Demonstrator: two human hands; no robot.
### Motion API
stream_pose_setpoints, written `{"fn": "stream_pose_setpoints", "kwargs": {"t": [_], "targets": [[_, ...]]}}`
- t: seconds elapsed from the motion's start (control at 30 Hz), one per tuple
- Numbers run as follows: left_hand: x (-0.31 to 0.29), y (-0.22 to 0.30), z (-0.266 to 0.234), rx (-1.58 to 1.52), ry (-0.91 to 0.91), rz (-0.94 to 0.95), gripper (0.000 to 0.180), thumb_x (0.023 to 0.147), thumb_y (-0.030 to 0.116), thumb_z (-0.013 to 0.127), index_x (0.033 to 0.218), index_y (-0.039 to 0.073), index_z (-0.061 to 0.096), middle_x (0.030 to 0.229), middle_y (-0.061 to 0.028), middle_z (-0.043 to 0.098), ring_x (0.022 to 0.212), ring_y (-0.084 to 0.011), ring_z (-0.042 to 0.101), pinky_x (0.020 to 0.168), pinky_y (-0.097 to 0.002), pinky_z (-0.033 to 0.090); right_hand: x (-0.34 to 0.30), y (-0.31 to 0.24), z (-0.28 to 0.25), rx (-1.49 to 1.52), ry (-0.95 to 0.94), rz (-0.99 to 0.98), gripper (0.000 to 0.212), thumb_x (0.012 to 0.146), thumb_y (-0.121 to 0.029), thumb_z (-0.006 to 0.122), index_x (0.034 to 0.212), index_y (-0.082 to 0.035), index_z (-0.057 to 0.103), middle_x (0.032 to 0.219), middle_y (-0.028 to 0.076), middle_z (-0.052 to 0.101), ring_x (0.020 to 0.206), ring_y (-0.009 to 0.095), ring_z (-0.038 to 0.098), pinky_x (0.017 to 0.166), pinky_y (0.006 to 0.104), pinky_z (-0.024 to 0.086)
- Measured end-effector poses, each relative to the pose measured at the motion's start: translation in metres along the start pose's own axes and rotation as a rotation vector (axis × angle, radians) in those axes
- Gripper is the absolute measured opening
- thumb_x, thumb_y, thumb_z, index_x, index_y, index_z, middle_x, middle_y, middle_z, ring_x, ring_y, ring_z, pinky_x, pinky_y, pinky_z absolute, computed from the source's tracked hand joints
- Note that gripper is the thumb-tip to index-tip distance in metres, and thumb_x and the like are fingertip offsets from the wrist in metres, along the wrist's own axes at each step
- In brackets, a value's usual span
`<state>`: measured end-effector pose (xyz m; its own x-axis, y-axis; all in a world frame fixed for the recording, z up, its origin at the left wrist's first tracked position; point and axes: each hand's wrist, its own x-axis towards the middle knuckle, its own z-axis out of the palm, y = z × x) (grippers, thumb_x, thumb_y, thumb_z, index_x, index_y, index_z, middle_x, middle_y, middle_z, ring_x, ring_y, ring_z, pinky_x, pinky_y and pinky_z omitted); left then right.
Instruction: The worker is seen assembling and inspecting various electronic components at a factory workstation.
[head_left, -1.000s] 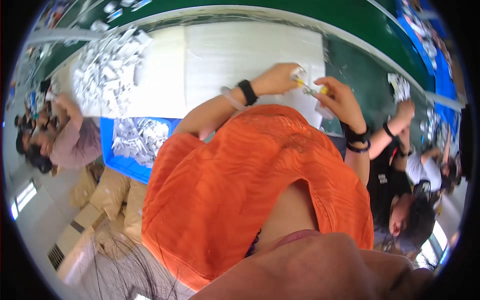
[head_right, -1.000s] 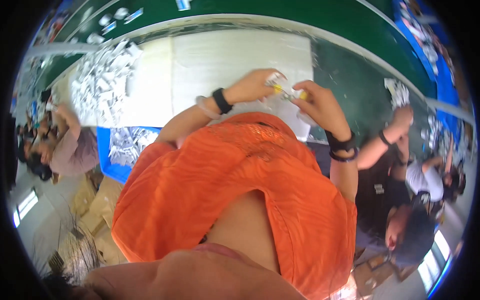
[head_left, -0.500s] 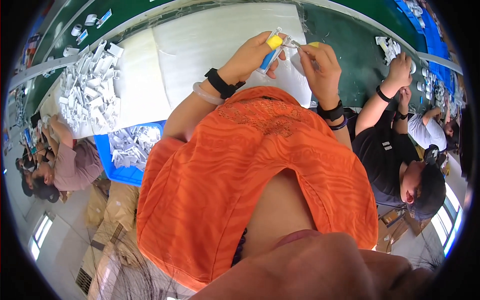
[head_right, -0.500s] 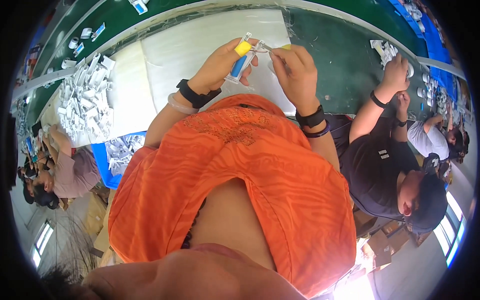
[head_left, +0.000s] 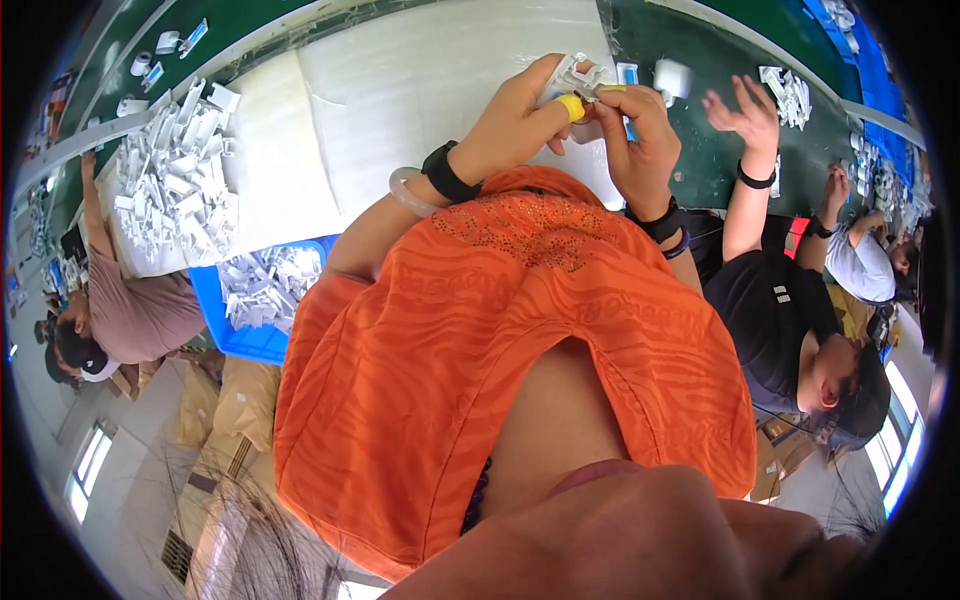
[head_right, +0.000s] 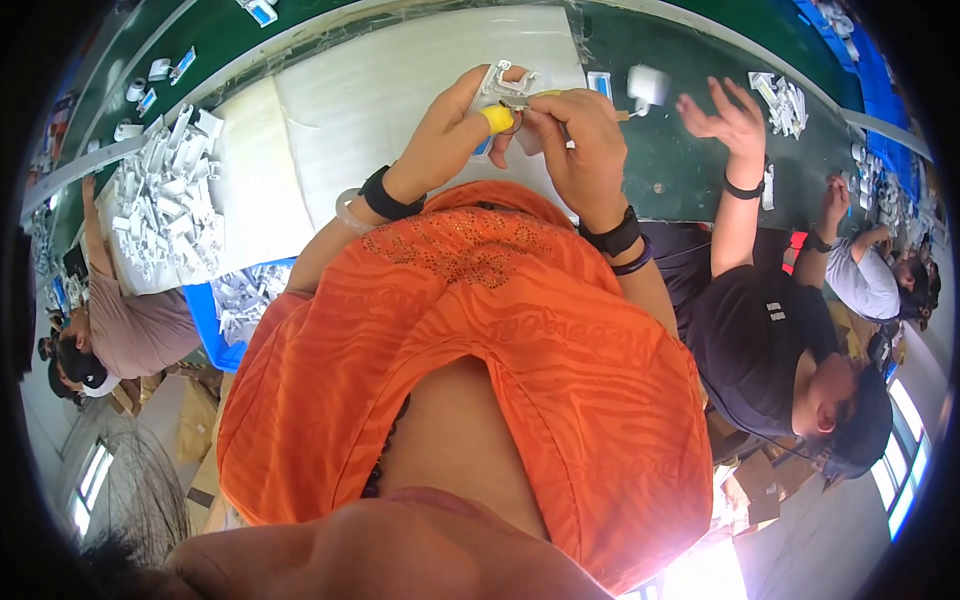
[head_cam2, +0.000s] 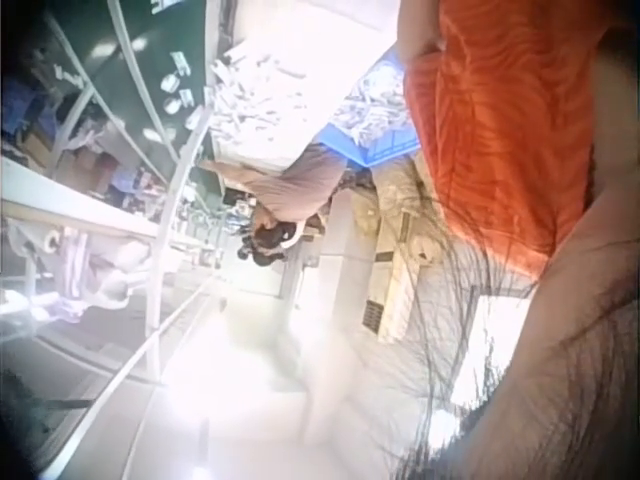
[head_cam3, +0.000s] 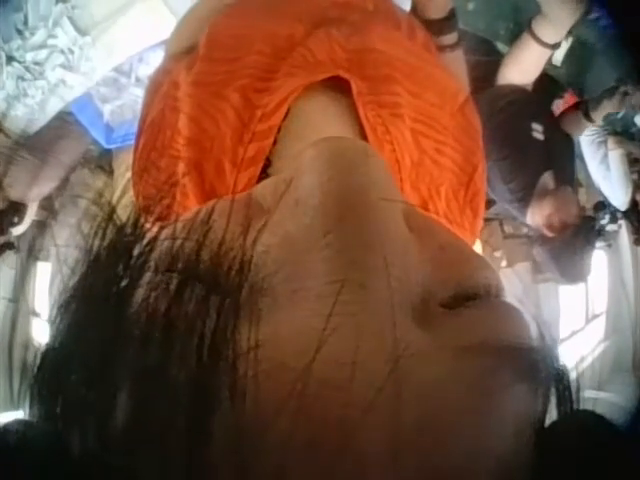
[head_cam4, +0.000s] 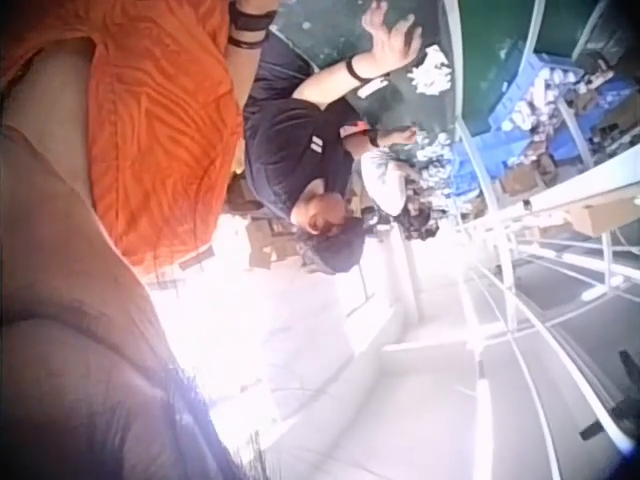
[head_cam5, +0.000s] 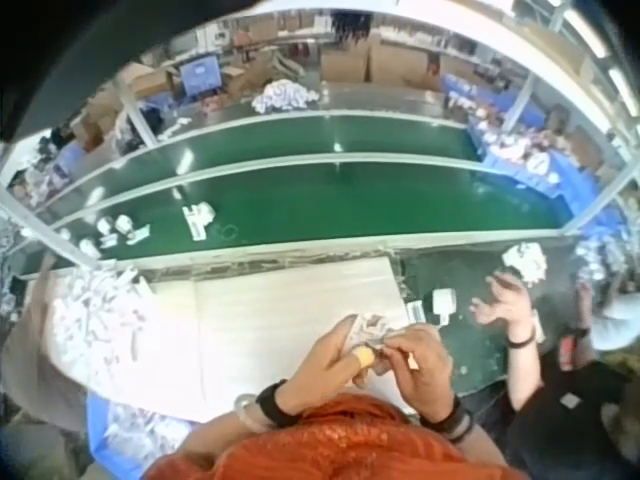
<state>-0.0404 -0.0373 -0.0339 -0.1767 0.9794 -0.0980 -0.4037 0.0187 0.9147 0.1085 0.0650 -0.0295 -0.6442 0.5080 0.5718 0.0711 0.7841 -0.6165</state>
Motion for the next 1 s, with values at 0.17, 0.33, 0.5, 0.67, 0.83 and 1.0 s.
{"fn": "stream_pose_setpoints", "kwargs": {"t": [0.17, 0.33, 0.5, 0.67, 0.83, 1.0], "targets": [[-0.002, 0.005, 0.003, 0.083, -0.043, 0.015, 0.046, 0.089, 0.004, 0.043, 0.134, 0.002, 0.044, 0.091, -0.0066, 0.057, 0.072, -0.0107, 0.054, 0.061, -0.0260, 0.051, -0.002, -0.001, 0.001, 0.009, 0.043, 0.019, 0.021, 0.075, 0.001, 0.074, 0.094, -0.007, 0.067, 0.090, 0.008, 0.065, 0.082, 0.024, 0.060, 0.072, 0.0319, 0.046], [-0.002, 0.002, 0.003, 0.110, -0.049, 0.026, 0.046, 0.089, 0.004, 0.043, 0.135, 0.002, 0.044, 0.093, -0.0060, 0.056, 0.074, -0.0099, 0.054, 0.061, -0.0254, 0.051, -0.004, 0.000, 0.002, 0.020, 0.050, 0.038, 0.022, 0.074, 0.001, 0.074, 0.093, -0.008, 0.069, 0.089, 0.007, 0.062, 0.081, 0.023, 0.059, 0.070, 0.0313, 0.046], [-0.003, -0.001, 0.003, 0.172, -0.037, 0.025, 0.046, 0.089, 0.005, 0.043, 0.135, 0.002, 0.044, 0.097, -0.0064, 0.057, 0.075, -0.0091, 0.054, 0.062, -0.0244, 0.051, -0.004, 0.001, 0.003, -0.004, 0.055, 0.029, 0.022, 0.074, 0.000, 0.075, 0.092, -0.008, 0.068, 0.088, 0.007, 0.061, 0.081, 0.024, 0.058, 0.070, 0.0318, 0.046], [-0.003, -0.006, 0.001, 0.189, -0.040, 0.161, 0.041, 0.094, 0.012, 0.048, 0.134, 0.003, 0.046, 0.091, -0.0028, 0.056, 0.073, -0.0073, 0.052, 0.058, -0.0204, 0.046, 0.000, 0.003, 0.003, -0.060, 0.054, -0.038, 0.022, 0.072, -0.001, 0.076, 0.091, -0.009, 0.068, 0.086, 0.007, 0.060, 0.081, 0.026, 0.058, 0.074, 0.0347, 0.045], [0.000, -0.010, 0.002, 0.245, -0.038, 0.199, 0.039, 0.098, 0.019, 0.049, 0.135, 0.005, 0.046, 0.081, 0.0012, 0.051, 0.068, -0.0044, 0.048, 0.055, -0.0188, 0.043, 0.006, 0.004, -0.003, -0.100, 0.007, -0.112, 0.025, 0.068, 0.001, 0.075, 0.090, -0.008, 0.067, 0.084, 0.007, 0.060, 0.082, 0.027, 0.058, 0.076, 0.0367, 0.045], [0.001, -0.017, 0.003, 0.305, -0.014, 0.218, 0.036, 0.100, 0.019, 0.047, 0.134, 0.006, 0.048, 0.079, 0.0016, 0.049, 0.065, -0.0038, 0.046, 0.054, -0.0184, 0.042, 0.006, 0.004, -0.005, -0.095, -0.007, -0.117, 0.024, 0.067, 0.002, 0.074, 0.088, -0.007, 0.067, 0.083, 0.008, 0.059, 0.083, 0.027, 0.058, 0.076, 0.0365, 0.045]]}}
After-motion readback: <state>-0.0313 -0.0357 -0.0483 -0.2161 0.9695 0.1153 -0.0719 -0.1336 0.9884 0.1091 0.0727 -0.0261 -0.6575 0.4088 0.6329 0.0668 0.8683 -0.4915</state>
